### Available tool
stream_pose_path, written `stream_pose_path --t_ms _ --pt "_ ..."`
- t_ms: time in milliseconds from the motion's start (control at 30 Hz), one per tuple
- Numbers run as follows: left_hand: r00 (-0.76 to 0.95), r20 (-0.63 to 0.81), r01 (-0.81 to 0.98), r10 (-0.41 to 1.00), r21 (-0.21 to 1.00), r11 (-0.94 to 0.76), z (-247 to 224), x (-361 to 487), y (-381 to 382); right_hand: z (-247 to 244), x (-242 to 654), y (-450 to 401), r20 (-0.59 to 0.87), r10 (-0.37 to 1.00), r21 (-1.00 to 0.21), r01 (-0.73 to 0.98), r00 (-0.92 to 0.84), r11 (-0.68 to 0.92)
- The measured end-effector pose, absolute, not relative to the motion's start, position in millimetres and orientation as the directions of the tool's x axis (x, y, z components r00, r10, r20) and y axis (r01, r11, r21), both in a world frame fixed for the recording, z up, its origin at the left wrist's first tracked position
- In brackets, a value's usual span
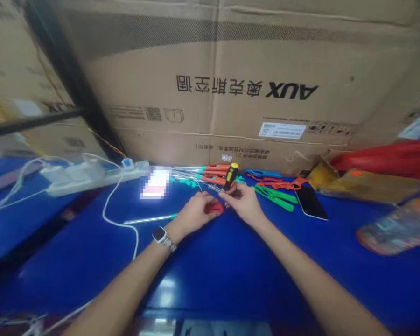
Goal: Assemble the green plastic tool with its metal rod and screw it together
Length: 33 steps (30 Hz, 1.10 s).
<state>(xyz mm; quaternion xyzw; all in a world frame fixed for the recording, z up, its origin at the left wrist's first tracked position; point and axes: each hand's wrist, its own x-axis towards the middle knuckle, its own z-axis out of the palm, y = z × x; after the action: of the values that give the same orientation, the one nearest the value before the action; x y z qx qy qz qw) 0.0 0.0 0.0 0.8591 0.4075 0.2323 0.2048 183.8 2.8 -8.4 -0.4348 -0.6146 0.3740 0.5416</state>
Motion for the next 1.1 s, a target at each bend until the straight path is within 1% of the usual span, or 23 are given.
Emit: stream_pose_path --t_ms 100,167,333,467,533,633,700,833,967,1033,1100 --pt "0.552 0.243 0.607 0.798 0.54 -0.584 -2.1 0.1 -0.7 -9.6 181.2 1.8 0.356 0.935 -0.921 0.163 -0.009 0.352" --pt "0.548 0.248 0.605 0.799 0.543 -0.583 -2.7 0.1 -1.0 -8.0 180.5 0.9 0.326 0.945 -0.936 0.13 -0.027 0.327" --pt "0.539 0.246 0.594 0.806 0.568 -0.57 -2.1 -0.9 -1.9 3.7 185.3 -2.4 0.223 0.956 -0.975 -0.038 -0.193 0.22" --pt "0.521 0.256 0.598 0.815 0.572 -0.562 -2.7 -2.6 -1.5 12.3 192.3 -4.7 0.166 0.941 -0.986 -0.073 -0.295 0.151" --pt "0.515 0.259 0.591 0.817 0.584 -0.557 -3.3 -3.2 -1.0 13.8 192.9 -4.5 0.122 0.948 -0.992 -0.072 -0.293 0.106" --pt "0.507 0.255 0.581 0.823 0.604 -0.545 -3.0 -2.9 -0.8 12.3 187.8 -2.2 0.077 0.971 -0.997 -0.045 -0.226 0.068" --pt "0.508 0.251 0.585 0.824 0.602 -0.544 -2.0 -1.9 -1.1 9.3 181.7 -0.2 0.098 0.982 -0.995 -0.015 -0.164 0.097" --pt "0.528 0.262 0.579 0.808 0.585 -0.568 -1.7 -0.7 -1.5 1.1 171.6 3.3 0.204 0.977 -0.978 0.036 -0.055 0.206" --pt "0.529 0.276 0.571 0.802 0.583 -0.578 -2.0 -3.8 -1.2 -5.6 170.6 5.3 0.245 0.969 -0.968 0.042 -0.007 0.246" --pt "0.49 0.332 0.552 0.806 0.598 -0.581 3.0 -5.2 -0.9 -7.0 171.6 5.5 0.26 0.965 -0.964 0.059 -0.002 0.26" --pt "0.395 0.419 0.496 0.817 0.652 -0.574 13.5 -3.3 -0.4 -7.3 172.0 5.2 0.298 0.955 -0.949 0.107 0.0 0.296"
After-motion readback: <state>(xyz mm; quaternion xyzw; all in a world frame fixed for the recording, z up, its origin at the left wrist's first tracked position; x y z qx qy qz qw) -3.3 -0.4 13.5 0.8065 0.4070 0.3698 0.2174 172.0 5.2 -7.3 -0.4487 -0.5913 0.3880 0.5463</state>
